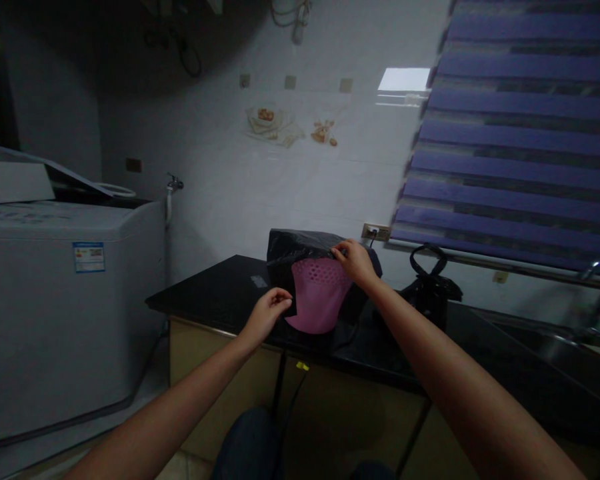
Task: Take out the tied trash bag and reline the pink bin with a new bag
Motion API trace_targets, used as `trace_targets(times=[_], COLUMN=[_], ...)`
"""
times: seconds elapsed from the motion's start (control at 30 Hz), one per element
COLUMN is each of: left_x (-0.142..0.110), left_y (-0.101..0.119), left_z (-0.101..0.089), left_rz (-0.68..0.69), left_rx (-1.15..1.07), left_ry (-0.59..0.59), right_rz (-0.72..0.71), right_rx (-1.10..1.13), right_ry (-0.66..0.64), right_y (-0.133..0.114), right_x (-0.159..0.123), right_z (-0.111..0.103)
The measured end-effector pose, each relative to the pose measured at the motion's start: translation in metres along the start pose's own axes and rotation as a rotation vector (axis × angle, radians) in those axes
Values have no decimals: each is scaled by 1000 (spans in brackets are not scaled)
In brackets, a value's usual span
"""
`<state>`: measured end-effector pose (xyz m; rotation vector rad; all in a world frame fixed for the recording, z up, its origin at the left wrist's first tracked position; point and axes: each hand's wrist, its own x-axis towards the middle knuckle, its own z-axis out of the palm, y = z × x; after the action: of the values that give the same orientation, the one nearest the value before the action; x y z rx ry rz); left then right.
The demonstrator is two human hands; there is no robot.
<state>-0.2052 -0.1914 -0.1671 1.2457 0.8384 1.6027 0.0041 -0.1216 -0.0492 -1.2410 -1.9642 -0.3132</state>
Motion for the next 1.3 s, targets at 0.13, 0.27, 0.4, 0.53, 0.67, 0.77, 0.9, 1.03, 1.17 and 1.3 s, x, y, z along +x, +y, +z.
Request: trace_targets(times=[0.13, 0.27, 0.4, 0.53, 0.67, 0.77, 0.9, 1.03, 1.17, 1.3], left_x=[0, 16, 33, 41, 35, 29, 33, 52, 71, 83], left_y=[-1, -3, 0, 3, 7, 15, 29, 38, 34, 28], left_z=[36, 64, 78, 81, 80, 74, 54, 23, -7, -20], left_rz=[-125, -215, -236, -207, -198, -155, -18, 84, 58, -94], left_rx=[-200, -456, -579, -622, -615, -548, -470, -427, -401, -419], left_ry=[-122, -48, 43, 80, 81, 46, 79, 229, 422, 378], right_rz=[-7, -7, 29, 34, 34, 28, 16, 41, 39, 57], right_rx=[8, 6, 2, -6, -17, -7, 11, 6, 16, 8], right_ry=[18, 20, 1, -3, 0, 6, 13, -6, -6, -18], right_y=[3, 1, -5, -9, -7, -6, -6, -7, -7, -9], right_x=[0, -2, -4, -5, -5, -5, -5, -5, -5, -5], right_z=[3, 2, -1, -2, -1, 0, 0, -1, -1, -2])
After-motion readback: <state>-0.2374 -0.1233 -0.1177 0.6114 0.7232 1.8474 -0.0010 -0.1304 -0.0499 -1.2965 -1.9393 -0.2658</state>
